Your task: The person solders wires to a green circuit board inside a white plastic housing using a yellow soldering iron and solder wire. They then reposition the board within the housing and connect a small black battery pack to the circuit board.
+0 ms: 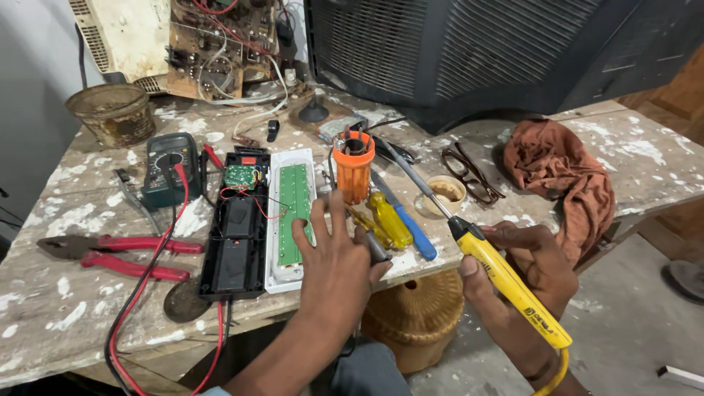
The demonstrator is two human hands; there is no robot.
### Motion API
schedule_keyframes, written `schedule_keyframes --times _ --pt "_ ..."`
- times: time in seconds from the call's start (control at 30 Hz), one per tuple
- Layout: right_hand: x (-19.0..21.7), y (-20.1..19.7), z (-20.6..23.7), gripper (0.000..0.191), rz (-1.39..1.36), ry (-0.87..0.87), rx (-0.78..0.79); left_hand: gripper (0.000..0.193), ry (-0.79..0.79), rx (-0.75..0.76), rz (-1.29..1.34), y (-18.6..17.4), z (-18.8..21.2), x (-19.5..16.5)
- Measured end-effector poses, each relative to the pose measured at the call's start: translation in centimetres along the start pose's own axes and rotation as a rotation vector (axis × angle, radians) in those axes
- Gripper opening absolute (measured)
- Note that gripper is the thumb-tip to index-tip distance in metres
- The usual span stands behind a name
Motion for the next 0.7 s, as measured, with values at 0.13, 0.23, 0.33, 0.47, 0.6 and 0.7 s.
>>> schedule_keyframes --times 0.13,0.23,0.33,0.47,0.6,0.7 --pt "0.4 0.2 0.0 0.03 -0.013 0.011 0.001 0.061 -0.03 0.045 -0.027 0.3 -0.2 0.3" --pt "0.5 0.3 0.2 0.029 -0.013 0.047 0.001 0.066 -0.027 0.012 -0.047 0.2 -0.4 0.5" --pt "0.7 0.3 0.1 0.029 -0.004 0.032 -0.005 0.073 -0.031 0.002 -0.031 -0.4 -0.4 0.7" --pt "0.9 0.3 -0.1 0.029 0.054 0.03 -0.025 0.076 -0.001 -0.057 0.0 -2.6 0.4 1.6" --pt "0.6 0.5 0.1 0.032 0.055 0.105 -0.013 0.064 0.005 -0.143 -0.043 -6.2 3.2 4.5" --pt "0.3 1.6 0.1 0.033 -0.021 0.026 0.015 0.061 -0.053 -0.29 -0.029 -9.1 5.8 7.5"
Point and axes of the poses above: each hand's wrist, its own z-axis away from the middle knuckle, its own y-axis out of the palm, x = y × z, the point moved 3 cm from there along -z, towards the middle knuckle, and after that the axes turned 6 degrees about y, right-handed, at the moved point
